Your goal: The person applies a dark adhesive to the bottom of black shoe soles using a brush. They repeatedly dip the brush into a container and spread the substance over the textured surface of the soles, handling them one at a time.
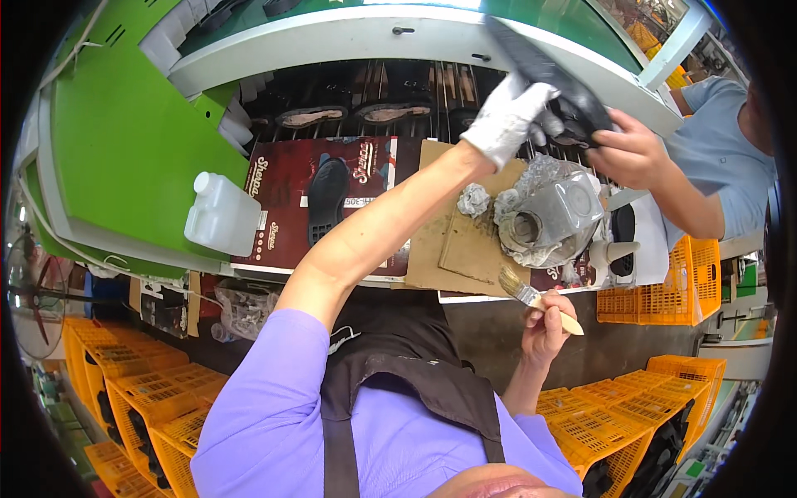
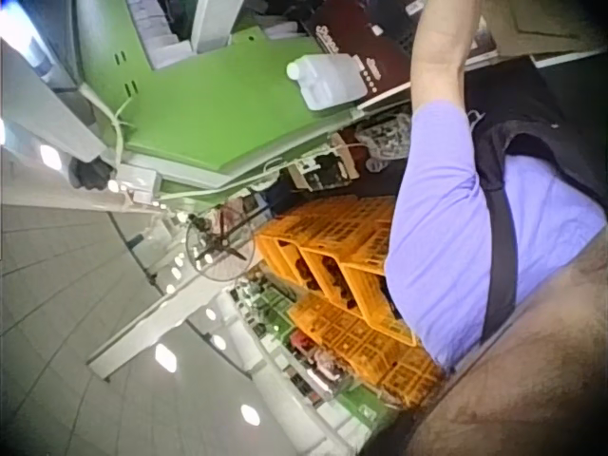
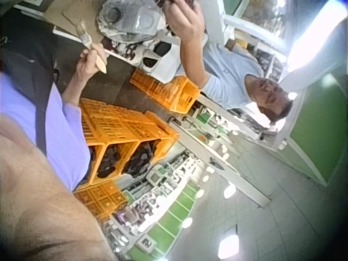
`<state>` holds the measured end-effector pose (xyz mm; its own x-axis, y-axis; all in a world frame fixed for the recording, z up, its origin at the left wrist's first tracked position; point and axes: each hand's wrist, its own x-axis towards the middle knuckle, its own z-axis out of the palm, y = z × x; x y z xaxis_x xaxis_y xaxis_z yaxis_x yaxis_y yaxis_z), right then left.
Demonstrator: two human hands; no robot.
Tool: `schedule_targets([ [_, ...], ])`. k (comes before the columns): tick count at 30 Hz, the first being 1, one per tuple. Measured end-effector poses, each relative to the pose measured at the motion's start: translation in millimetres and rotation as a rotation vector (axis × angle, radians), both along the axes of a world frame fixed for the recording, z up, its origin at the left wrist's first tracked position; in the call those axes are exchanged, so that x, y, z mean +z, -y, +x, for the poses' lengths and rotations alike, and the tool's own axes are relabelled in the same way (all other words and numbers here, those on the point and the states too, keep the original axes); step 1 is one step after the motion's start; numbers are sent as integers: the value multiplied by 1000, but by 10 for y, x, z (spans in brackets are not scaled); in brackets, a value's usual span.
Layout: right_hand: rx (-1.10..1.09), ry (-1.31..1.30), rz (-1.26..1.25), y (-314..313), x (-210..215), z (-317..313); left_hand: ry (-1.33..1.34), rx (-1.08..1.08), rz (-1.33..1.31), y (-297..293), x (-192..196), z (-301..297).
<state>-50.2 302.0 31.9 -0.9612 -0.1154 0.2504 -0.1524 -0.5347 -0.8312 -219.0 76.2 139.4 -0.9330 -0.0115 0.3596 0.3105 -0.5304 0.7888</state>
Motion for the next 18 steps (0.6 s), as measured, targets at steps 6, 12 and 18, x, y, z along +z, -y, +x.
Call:
schedule_targets([
  [6,-18,11,19,-88,-59,1,-123,-111,-151,-59,233,177],
  [12,-47,82,39,-159,-261,-52,225,155,-423,606,-865,999],
  [18,-79,121,253,16,-279,-267,655,927,-1242,1587,-1337,1943],
])
